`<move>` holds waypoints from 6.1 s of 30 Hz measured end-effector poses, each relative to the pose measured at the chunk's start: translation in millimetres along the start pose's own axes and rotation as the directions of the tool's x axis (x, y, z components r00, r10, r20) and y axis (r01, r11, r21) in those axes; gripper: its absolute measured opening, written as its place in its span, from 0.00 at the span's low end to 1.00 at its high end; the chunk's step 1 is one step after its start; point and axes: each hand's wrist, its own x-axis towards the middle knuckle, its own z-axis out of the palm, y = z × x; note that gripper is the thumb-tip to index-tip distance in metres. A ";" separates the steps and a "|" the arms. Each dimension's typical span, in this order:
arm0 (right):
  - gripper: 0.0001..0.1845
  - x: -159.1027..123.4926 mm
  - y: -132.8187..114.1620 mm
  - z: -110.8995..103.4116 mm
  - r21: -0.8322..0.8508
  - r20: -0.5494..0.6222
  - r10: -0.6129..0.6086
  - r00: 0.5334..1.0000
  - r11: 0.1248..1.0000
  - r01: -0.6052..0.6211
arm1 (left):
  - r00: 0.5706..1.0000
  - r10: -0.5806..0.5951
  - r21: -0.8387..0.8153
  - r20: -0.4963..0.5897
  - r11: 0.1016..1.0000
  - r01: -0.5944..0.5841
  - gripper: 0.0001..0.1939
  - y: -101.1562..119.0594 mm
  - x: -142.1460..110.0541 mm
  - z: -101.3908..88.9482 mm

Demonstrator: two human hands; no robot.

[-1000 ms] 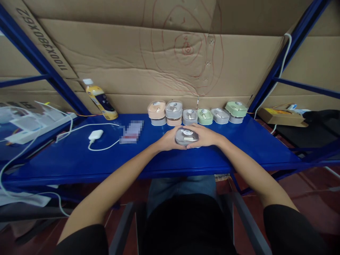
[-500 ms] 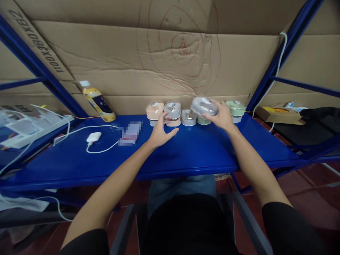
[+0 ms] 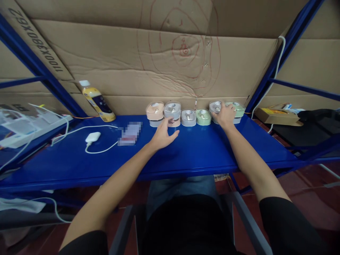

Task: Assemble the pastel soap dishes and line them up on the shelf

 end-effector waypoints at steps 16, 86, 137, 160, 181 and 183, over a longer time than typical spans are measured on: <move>0.36 -5.2 7.1 7.2 0.019 -0.083 -0.097 0.992 0.995 0.099 | 0.984 0.137 0.374 0.112 0.912 -0.170 0.37 -7.8 67.6 3.8; 0.49 -66.6 -46.2 -41.6 0.656 0.118 -0.630 0.768 0.630 0.416 | 0.874 0.049 0.003 0.484 0.998 -0.058 0.60 10.3 -12.5 -5.8; 0.42 -59.5 -39.1 -36.9 0.638 0.186 -0.626 0.757 0.663 0.391 | 0.920 -0.056 0.028 0.388 0.998 0.049 0.64 10.6 -23.6 17.5; 0.56 -114.7 -81.1 -50.0 0.389 0.270 -0.782 0.562 0.623 0.679 | 0.953 -0.059 -0.159 0.298 0.981 0.110 0.72 -2.6 -18.1 23.8; 0.51 -71.6 -47.6 -33.0 0.728 0.145 -0.897 0.417 0.382 0.569 | 0.939 0.005 -0.095 0.344 0.995 0.030 0.53 -16.4 -4.0 -4.2; 0.48 -71.9 -49.1 -41.1 0.714 0.113 -0.884 0.453 0.389 0.582 | 0.953 0.034 -0.179 0.301 0.984 0.021 0.54 -16.3 -4.1 -3.6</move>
